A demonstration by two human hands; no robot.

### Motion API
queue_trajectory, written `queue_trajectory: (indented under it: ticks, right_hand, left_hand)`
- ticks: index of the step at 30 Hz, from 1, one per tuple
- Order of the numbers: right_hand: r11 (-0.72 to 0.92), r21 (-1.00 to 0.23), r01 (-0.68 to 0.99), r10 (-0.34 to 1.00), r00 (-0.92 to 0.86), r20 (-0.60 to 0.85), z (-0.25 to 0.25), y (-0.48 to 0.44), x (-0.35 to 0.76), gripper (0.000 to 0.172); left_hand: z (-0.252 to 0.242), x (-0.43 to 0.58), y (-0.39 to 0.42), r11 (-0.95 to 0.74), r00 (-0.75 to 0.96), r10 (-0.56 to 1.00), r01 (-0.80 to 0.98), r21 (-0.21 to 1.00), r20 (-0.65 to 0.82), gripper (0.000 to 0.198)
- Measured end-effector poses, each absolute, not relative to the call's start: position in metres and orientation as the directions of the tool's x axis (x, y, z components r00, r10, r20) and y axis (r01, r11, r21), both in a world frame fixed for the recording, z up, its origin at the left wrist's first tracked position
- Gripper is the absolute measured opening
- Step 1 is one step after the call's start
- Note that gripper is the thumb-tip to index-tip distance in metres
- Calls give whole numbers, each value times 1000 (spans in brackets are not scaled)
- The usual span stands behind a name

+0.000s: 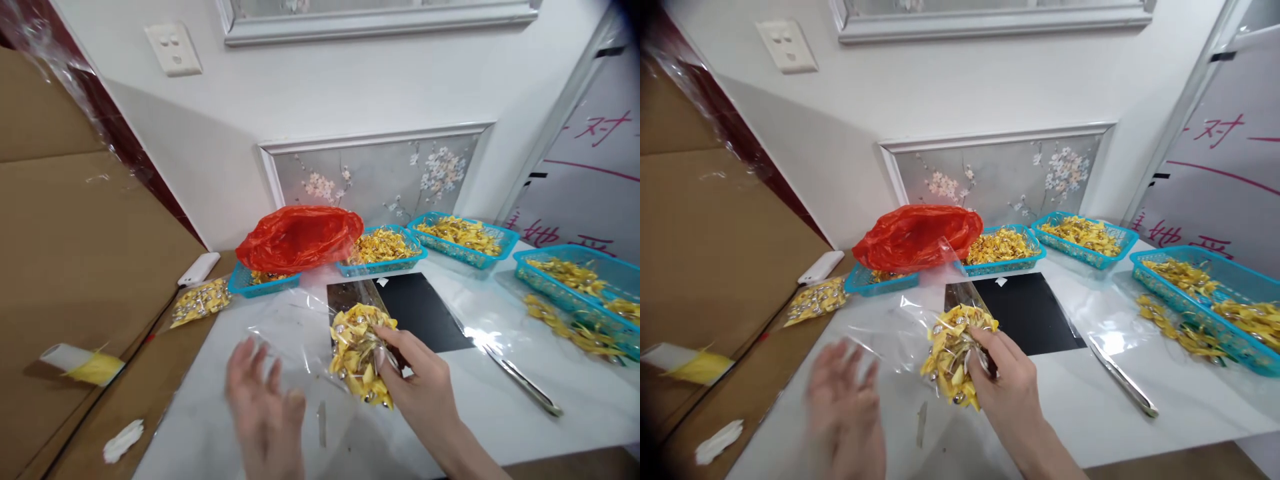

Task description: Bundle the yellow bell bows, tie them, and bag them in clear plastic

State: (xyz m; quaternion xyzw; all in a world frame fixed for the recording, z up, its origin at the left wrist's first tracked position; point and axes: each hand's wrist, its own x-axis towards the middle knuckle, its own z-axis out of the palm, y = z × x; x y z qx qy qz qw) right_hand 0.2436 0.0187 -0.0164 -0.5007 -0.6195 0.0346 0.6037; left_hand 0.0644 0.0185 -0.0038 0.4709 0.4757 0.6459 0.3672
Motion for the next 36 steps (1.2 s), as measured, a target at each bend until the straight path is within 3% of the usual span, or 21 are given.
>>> queue_trajectory:
  ticks: [7, 12, 15, 18, 20, 26, 31, 36]
  right_hand:
    - [470, -656, 591, 658, 262, 706, -21, 9, 232, 27]
    - [329, -782, 530, 726, 387, 568, -28, 9, 233, 38]
    - [432, -686, 586, 684, 283, 672, -28, 8, 234, 43]
    - [602, -496, 625, 616, 31, 787, -28, 7, 234, 53]
    - [625, -458, 632, 601, -15, 799, -29, 8, 234, 59]
    - [393, -582, 712, 685, 195, 702, -37, 19, 240, 60]
    - [330, -533, 779, 795, 76, 602, -25, 16, 245, 53]
    - [389, -592, 706, 876, -84, 475, -3, 1, 271, 51]
  left_hand:
    - [-15, 118, 29, 143, 48, 990, -409, 901, -136, 53]
    - [-23, 129, 12, 262, 108, 963, -573, 777, -246, 45]
    - [-23, 123, 12, 313, 169, 947, -673, 670, -273, 41]
    - [-19, 115, 15, 365, 246, 931, -669, 648, -271, 43]
    - [-18, 115, 13, 381, 268, 925, -657, 650, -271, 43]
    - [-27, 141, -5, 500, 359, 865, -673, 545, -351, 44]
    - [-26, 146, -2, 565, 401, 812, -722, 398, -425, 27]
    - [-21, 132, 5, 599, 390, 769, -717, 357, -506, 18]
